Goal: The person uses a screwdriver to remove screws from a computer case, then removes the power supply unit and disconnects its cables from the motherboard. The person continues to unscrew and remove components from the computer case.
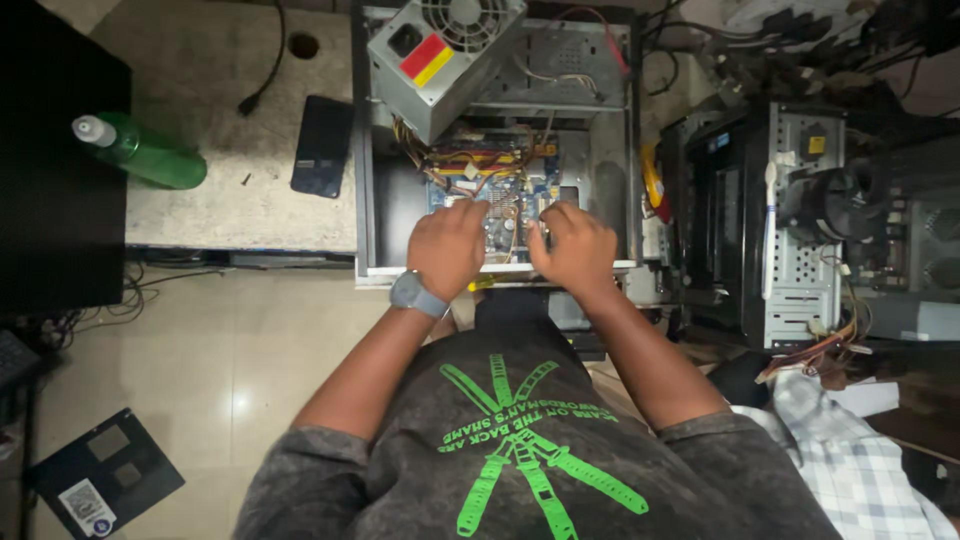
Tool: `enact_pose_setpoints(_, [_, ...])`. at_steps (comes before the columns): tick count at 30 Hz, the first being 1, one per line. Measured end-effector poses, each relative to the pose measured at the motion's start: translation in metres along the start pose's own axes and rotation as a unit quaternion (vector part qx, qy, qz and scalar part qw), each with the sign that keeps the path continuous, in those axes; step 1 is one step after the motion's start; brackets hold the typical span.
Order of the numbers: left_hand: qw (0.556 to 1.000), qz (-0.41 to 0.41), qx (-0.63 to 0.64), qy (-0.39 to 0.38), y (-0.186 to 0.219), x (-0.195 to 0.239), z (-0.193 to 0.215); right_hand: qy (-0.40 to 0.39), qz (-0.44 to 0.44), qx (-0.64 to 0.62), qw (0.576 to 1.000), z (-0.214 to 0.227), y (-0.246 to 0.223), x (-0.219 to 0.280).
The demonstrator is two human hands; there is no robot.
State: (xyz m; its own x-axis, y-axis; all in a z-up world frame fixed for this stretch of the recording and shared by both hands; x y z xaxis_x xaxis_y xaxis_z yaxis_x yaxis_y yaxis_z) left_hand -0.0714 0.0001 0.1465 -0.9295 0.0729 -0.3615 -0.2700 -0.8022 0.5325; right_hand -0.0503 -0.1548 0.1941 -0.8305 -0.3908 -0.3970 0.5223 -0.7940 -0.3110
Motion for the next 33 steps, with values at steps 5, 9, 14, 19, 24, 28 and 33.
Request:
enact_pose_setpoints(5, [0.995, 0.098, 0.033, 0.0, -0.019, -0.004, 0.0, 0.05, 0.048, 0.017, 0.997, 0.011, -0.008, 0.002])
enact_pose_setpoints(9, [0.987, 0.134, 0.088, -0.002, -0.025, -0.006, 0.001, 0.067, 0.092, -0.004, 0.993, 0.015, -0.009, 0.008])
enact_pose_setpoints(14, [0.965, 0.196, 0.171, -0.032, -0.034, -0.008, 0.004, 0.022, 0.036, -0.118, 0.992, 0.005, 0.005, 0.006])
enact_pose_setpoints(19, [0.975, 0.178, 0.133, 0.0, -0.033, -0.008, 0.012, 0.018, 0.032, -0.143, 0.989, 0.011, 0.004, 0.003])
enact_pose_setpoints(24, [0.988, 0.137, 0.057, 0.04, -0.026, -0.002, 0.011, 0.027, 0.08, -0.079, 0.993, 0.013, -0.01, 0.004])
enact_pose_setpoints(28, [0.985, 0.156, 0.062, 0.028, -0.032, -0.001, 0.002, 0.004, 0.062, -0.082, 0.995, 0.004, -0.003, 0.004])
enact_pose_setpoints(33, [0.985, 0.162, 0.066, 0.009, -0.032, -0.003, 0.001, -0.001, 0.051, -0.094, 0.994, 0.0, 0.002, 0.005])
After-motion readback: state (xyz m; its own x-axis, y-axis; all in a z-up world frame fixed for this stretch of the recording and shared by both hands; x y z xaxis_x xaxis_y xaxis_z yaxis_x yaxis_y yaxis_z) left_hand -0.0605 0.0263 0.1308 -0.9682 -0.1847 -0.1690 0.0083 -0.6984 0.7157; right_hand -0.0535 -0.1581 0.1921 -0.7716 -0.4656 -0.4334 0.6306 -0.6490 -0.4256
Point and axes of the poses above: each hand's wrist, its own x-axis away from the middle knuckle, its own z-axis out of the back of the hand, y = z × x, the point moved 10 cm from there along -x, towards the middle knuckle, and after that the axes turned 2 degrees about -x, right-handed, at the moved point
